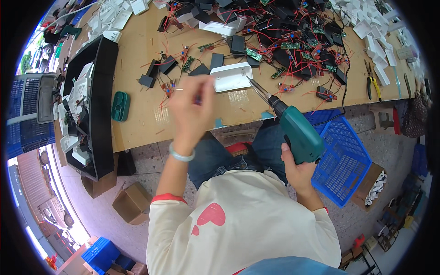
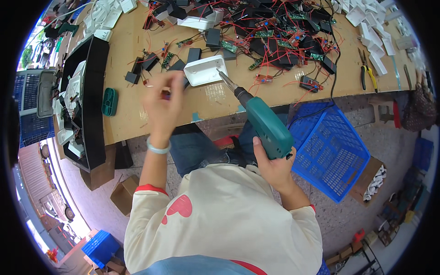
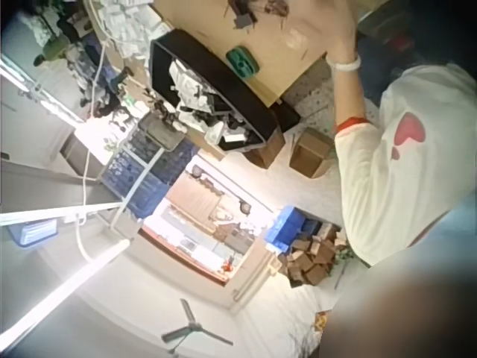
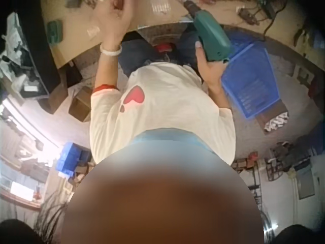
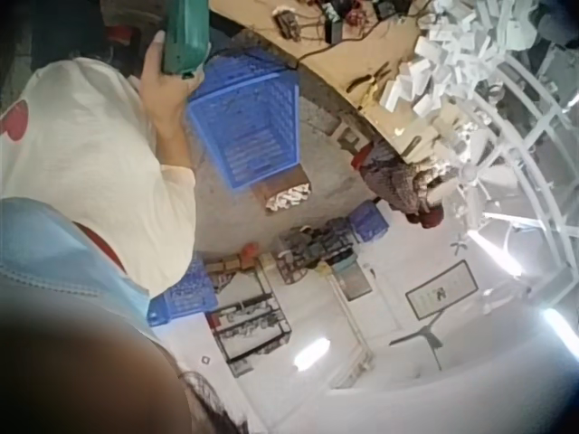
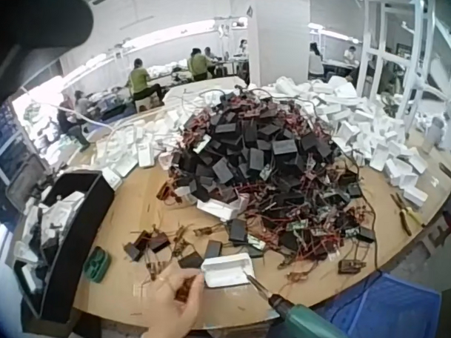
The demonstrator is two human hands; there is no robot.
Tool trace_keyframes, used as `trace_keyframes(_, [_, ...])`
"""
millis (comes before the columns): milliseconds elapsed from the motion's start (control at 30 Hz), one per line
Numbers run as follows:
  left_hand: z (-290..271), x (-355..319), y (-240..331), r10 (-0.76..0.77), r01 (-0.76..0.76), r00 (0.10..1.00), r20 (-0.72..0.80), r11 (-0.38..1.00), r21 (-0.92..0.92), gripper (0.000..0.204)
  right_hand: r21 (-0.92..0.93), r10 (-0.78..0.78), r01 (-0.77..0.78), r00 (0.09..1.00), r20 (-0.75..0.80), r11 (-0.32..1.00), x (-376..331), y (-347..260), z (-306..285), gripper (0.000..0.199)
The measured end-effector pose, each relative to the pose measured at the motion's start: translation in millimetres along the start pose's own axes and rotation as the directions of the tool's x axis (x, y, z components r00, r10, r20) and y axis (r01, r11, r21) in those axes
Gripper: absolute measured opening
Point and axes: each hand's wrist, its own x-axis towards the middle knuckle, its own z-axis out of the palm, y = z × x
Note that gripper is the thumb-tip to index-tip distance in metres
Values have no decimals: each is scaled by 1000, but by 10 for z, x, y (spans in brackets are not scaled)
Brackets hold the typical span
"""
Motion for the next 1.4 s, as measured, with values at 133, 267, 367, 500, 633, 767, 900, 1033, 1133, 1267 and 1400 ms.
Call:
trace_keyframes(133, [298, -136, 35, 93, -116, 986, 137, 979, 168, 7, -61, -54, 54, 999, -1, 997, 8, 46, 31, 20])
trace_keyframes(267, [403, -109, 122, 221, -245, 970, 104, 892, 380, 10, -99, -76, 71, 996, -50, 993, 55, 21, 76, 20])
trace_keyframes(367, [487, -44, 56, 264, -283, 959, 104, 886, 368, 10, -134, -93, 86, 995, -48, 987, 80, 25, 131, 22])
trace_keyframes(500, [526, -17, -37, 270, -294, 956, 117, 891, 346, 10, -146, -50, 49, 999, -2, 988, 73, 51, 184, 29])
trace_keyframes(633, [559, -29, -50, 276, -306, 952, 133, 883, 357, 10, -152, -74, 75, 997, 10, 986, 109, 85, 231, 30])
trace_keyframes(767, [562, -32, -46, 255, -283, 959, 122, 866, 412, 7, -196, -146, 146, 989, 17, 970, 142, 94, 274, 29])
trace_keyframes(900, [552, -37, -53, 240, -274, 962, 132, 875, 399, 7, -192, -90, 92, 996, 17, 977, 170, 37, 311, 30])
trace_keyframes(1033, [551, -38, -54, 243, -276, 961, 131, 876, 397, 7, -220, -145, 145, 989, 19, 965, 220, 36, 334, 30])
trace_keyframes(1133, [555, -46, -63, 249, -279, 960, 126, 877, 392, 7, -228, -182, 181, 983, 18, 957, 225, 50, 333, 29])
trace_keyframes(1267, [544, -37, -58, 255, -284, 959, 125, 880, 380, 8, -257, -187, 192, 981, 45, 947, 232, -2, 309, 28])
trace_keyframes(1400, [553, -41, -57, 256, -287, 958, 130, 881, 377, 8, -283, -208, 215, 977, 56, 935, 233, 18, 304, 28])
